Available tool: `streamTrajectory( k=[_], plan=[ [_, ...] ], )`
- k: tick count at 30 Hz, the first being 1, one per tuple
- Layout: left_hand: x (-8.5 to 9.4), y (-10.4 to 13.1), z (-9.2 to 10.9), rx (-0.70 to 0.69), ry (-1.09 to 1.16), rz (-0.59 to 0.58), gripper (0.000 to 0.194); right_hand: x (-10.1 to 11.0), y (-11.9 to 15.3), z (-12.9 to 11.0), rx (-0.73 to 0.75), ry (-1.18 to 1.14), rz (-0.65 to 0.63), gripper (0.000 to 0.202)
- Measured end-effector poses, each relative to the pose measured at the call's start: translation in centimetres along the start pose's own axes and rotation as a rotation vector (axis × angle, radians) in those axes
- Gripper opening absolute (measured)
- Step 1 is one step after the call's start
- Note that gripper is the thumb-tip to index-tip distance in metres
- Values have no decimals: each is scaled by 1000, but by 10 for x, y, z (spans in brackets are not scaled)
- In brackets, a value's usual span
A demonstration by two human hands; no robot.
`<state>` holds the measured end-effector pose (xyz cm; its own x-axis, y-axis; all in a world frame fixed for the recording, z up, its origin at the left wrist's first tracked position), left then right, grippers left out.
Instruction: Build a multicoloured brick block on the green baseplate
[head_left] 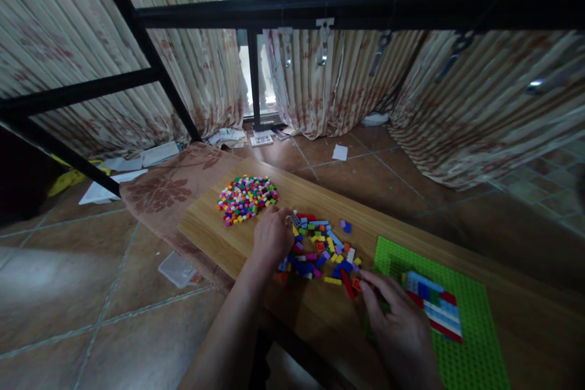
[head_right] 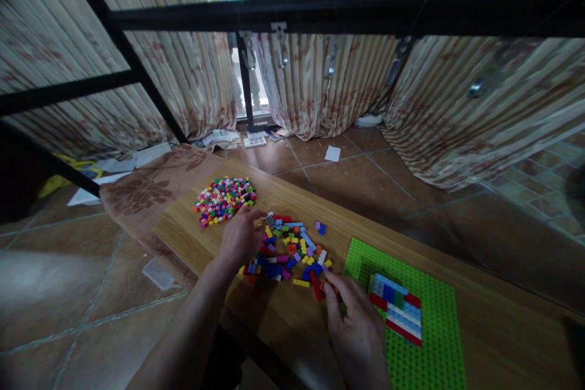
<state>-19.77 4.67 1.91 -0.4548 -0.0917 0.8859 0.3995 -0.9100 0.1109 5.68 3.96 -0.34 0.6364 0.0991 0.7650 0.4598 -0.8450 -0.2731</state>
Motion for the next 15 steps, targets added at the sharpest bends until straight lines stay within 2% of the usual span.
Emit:
streamTrajectory(
  k=[6, 15],
  plan=[
    [-15, -9, 0, -9, -103, -53, 31, 3, 3, 2, -17, -28, 15, 24],
    [-13, -15, 11, -8, -165, 2, 20, 11, 2, -4, 7, -67, 64, 20]
  ],
)
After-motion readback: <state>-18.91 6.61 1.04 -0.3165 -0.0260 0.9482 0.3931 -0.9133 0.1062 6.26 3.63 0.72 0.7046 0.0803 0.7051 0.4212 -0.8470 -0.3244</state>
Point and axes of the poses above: each hand's wrist, its own y-axis away from the middle knuckle, its own x-axis out of the back of the hand, z = x × y, the point moved 6 cm from there along -y, towards the middle knuckle, and after that the axes turned 10 degrees about -z, right-handed, at the moved point
